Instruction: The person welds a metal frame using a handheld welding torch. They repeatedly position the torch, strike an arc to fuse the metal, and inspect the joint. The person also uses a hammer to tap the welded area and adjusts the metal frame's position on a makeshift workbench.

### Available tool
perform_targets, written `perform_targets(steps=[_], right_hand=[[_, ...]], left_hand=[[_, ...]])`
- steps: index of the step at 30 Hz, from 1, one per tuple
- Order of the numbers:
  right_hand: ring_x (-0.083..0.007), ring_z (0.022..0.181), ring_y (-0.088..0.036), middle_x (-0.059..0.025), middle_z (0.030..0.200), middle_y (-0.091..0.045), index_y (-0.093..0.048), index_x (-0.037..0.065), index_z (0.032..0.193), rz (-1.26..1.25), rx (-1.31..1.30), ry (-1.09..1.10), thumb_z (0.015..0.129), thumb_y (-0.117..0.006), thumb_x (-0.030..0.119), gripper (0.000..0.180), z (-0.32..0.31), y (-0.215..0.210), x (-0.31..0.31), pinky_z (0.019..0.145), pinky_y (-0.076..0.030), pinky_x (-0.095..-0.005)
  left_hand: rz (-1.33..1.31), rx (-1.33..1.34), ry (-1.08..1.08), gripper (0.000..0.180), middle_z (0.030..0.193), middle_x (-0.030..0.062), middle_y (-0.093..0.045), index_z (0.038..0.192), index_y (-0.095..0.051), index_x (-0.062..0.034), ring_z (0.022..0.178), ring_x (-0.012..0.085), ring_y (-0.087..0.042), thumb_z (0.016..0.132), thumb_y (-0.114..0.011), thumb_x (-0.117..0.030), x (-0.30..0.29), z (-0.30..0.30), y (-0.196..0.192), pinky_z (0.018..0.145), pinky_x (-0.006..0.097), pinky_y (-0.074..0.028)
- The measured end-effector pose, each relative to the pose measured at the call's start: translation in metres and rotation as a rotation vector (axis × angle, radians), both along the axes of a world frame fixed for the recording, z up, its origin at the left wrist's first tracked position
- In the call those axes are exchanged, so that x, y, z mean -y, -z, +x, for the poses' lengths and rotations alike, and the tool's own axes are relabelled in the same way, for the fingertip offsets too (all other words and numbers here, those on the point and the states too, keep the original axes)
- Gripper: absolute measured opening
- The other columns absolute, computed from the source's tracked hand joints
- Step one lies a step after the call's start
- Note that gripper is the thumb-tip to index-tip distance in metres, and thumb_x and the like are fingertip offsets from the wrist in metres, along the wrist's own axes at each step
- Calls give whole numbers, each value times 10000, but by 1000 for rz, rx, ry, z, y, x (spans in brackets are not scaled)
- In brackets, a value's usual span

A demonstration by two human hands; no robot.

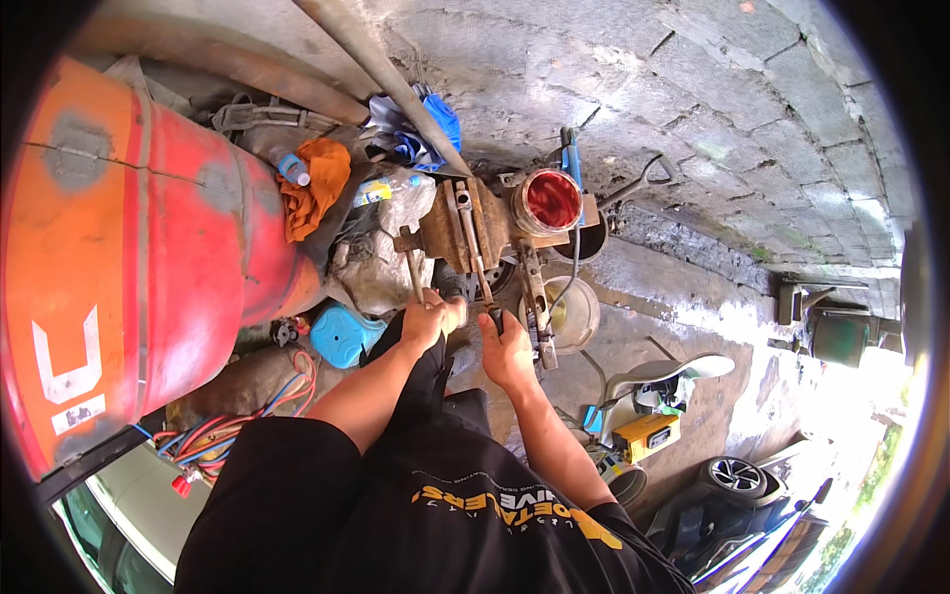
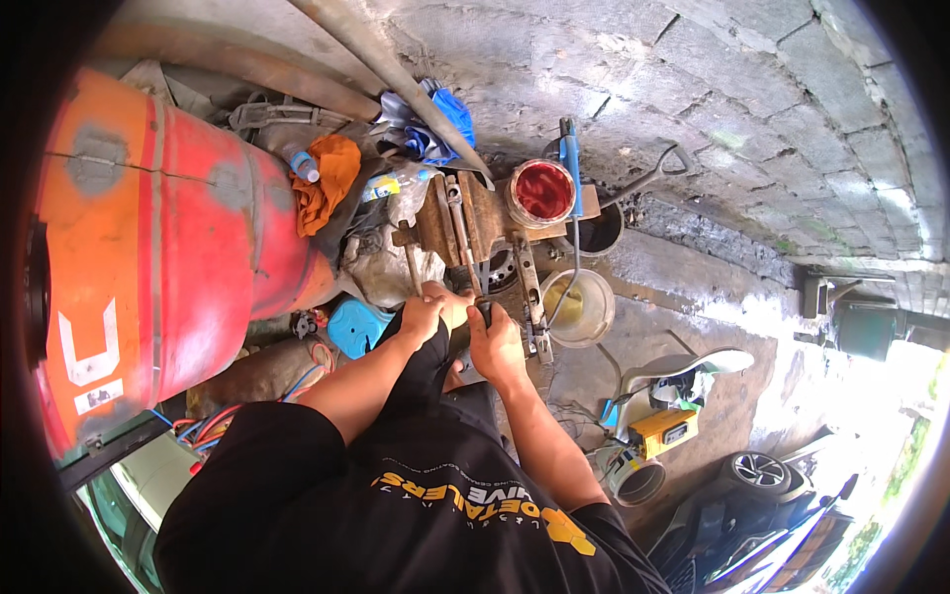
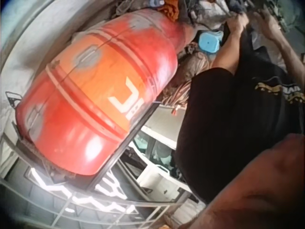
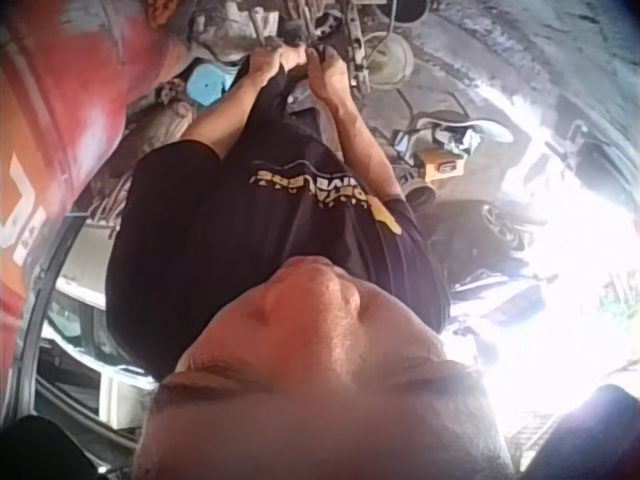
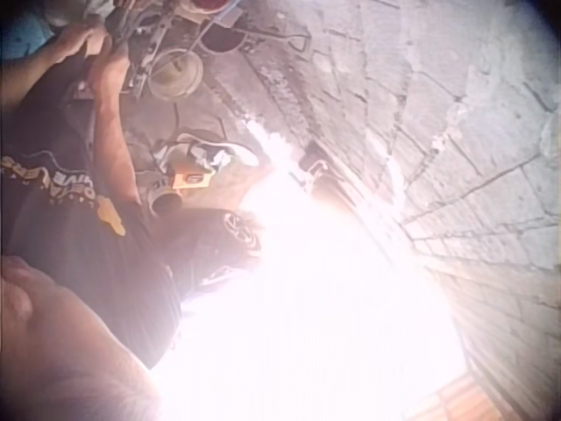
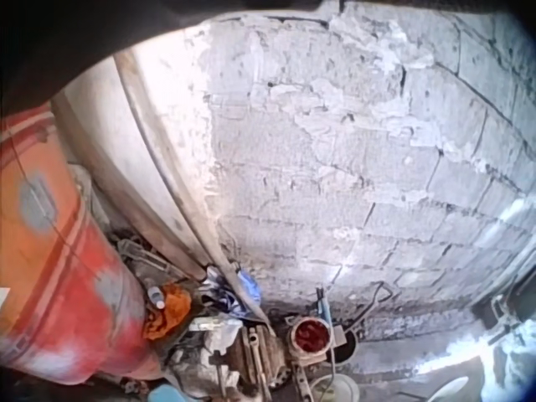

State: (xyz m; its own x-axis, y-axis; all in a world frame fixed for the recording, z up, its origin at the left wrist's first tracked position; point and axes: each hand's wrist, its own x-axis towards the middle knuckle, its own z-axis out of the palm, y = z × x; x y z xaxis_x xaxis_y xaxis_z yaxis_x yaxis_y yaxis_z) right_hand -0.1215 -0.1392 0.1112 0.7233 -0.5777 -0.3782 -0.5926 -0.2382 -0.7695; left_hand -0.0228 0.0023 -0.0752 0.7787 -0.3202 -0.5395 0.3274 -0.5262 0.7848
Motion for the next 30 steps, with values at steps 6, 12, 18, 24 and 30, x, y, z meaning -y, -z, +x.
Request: perform_targets(steps=[6, 12, 18, 24, 30], right_hand=[[-520, 926, -622, -312, 926, -662, -611, -32, 968, 7, -8, -1, 995, -586, 360, 394, 2, -6, 4, 783, -482, -543], [-519, 945, -618, -320, 940, -658, -603, -32, 954, -22, -21, -24, 997, -584, 363, 398, 3, -4, 4, 789, -479, -541], [-542, 869, -614, -314, 865, -651, -577, -33, 907, -37, 1, -24, 993, -595, 360, 403, -2, -1, 0, 737, -478, -558], [-537, 900, -617, -337, 881, -648, -583, -42, 934, -4, -12, 12, 974, -614, 375, 420, -14, 10, -2, 766, -487, -543], [-487, 852, -628, -294, 878, -654, -611, -43, 999, -76, 58, -12, 972, -607, 394, 438, -36, 22, 2, 752, -483, -495]], left_hand=[[114, 118, 83, 332, 782, 205, -708, 958, -691, 37, 789, 312, -726, 893, -697, -289, 4, 9, -3, 721, 403, -547], [11, 181, 58, 481, 874, 253, -697, 1024, -626, 88, 835, 374, -705, 829, -802, -315, 1, 9, -8, 728, 434, -540], [-19, 207, -20, 401, 714, 187, -666, 859, -648, 59, 671, 243, -655, 834, -809, -308, -4, 3, 16, 643, 424, -501], [71, 280, 37, 435, 650, 212, -652, 701, -662, 35, 559, 334, -649, 864, -743, -359, -1, -1, 49, 568, 469, -494], [131, -169, 21, 414, 661, 113, -669, 792, -703, -3, 524, 209, -629, 930, -689, -393, 8, 8, 5, 465, 375, -518]])
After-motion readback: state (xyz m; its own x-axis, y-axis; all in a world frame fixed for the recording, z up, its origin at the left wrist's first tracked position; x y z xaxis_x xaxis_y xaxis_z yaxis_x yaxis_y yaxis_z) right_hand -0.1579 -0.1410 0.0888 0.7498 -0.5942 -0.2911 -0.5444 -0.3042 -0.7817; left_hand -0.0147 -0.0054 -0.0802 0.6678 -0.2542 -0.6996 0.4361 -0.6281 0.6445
